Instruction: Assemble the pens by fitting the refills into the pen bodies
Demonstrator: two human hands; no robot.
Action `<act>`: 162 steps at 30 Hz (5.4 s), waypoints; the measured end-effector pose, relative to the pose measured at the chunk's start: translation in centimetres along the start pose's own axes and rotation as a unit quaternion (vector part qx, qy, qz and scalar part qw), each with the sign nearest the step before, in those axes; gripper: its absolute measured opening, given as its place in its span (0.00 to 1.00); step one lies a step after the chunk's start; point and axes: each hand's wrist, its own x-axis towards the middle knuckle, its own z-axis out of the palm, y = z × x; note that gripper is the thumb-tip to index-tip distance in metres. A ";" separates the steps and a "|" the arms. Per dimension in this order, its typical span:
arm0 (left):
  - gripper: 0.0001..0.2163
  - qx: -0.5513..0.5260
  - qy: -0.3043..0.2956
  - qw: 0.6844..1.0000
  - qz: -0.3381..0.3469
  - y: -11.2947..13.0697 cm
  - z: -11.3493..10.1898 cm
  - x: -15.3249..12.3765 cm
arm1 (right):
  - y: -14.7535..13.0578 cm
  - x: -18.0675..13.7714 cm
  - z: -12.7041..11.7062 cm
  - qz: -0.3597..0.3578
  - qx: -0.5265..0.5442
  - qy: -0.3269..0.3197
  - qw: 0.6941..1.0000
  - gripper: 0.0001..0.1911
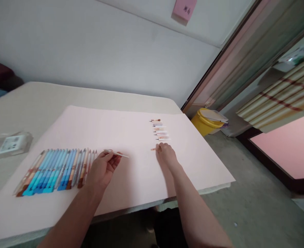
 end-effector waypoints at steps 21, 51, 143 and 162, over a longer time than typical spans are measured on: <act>0.08 -0.035 0.057 0.998 0.021 0.4 0.1 0.2 | -8.0 -5.8 -2.7 -0.272 0.182 0.018 0.945 0.11; 0.10 0.104 -0.001 0.993 0.056 -0.6 0.5 -0.8 | -9.6 -6.6 -2.3 -0.177 0.374 0.030 0.910 0.06; 0.19 0.113 0.061 0.987 0.094 0.3 0.3 0.0 | -11.8 -7.6 -1.0 -0.081 0.519 -0.156 0.836 0.14; 0.18 0.078 0.007 0.993 0.086 0.5 0.3 -0.2 | -11.8 -7.7 -1.1 -0.087 0.510 -0.153 0.842 0.13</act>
